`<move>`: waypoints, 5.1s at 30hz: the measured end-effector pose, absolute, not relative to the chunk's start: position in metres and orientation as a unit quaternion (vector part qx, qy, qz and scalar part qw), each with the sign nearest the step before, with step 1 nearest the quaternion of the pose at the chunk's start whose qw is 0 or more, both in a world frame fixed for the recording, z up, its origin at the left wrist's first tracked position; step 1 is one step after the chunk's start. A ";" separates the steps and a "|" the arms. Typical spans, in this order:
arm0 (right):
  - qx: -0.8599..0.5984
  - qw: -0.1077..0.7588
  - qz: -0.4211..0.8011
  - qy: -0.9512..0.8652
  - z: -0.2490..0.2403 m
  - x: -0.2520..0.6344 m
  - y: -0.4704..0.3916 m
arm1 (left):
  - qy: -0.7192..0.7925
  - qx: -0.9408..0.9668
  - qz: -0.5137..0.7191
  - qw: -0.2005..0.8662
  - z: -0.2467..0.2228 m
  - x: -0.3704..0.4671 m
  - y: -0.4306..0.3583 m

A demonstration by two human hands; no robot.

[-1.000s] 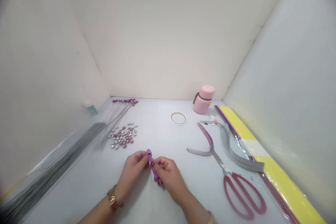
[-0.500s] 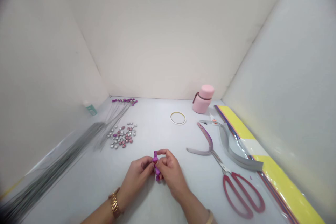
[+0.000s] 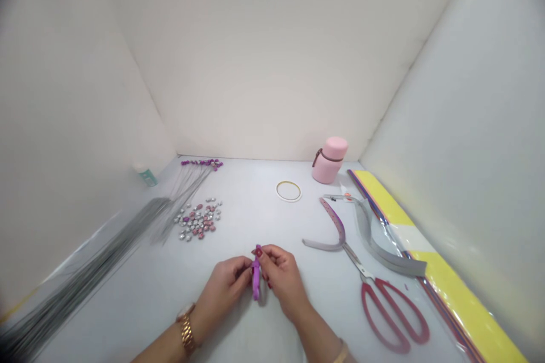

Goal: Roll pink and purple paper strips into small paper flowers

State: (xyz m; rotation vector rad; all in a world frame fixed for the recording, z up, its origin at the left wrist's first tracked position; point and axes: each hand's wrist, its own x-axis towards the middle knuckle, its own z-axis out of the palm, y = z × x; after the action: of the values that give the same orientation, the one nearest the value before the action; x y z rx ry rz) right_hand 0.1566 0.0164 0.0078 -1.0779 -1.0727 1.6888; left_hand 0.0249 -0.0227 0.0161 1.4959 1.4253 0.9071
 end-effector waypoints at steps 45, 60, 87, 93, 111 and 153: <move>-0.474 0.398 0.635 -0.462 0.003 0.152 0.012 | 0.554 0.686 0.352 0.313 0.020 0.028 -0.029; -0.457 0.355 0.658 -0.481 0.008 0.152 0.013 | 0.564 0.563 0.400 0.451 0.017 0.029 -0.026; -0.451 0.405 0.623 -0.494 0.004 0.155 0.015 | 0.550 0.533 0.403 0.501 0.013 0.031 -0.025; -0.441 0.361 0.644 -0.510 0.005 0.154 0.014 | 0.558 0.535 0.416 0.478 0.013 0.030 -0.025; -0.443 0.385 0.614 -0.528 0.004 0.154 0.011 | 0.488 0.372 0.437 0.657 0.009 0.028 -0.019; -0.490 0.407 0.518 -0.570 0.004 0.154 0.010 | 0.502 0.359 0.471 0.630 0.011 0.033 -0.019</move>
State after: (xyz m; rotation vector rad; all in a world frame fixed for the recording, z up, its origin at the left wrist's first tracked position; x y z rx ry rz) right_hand 0.1539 0.0095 0.0035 -1.2355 -1.4376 1.3071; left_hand 0.0327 -0.0192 0.0108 0.8216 1.1503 1.0789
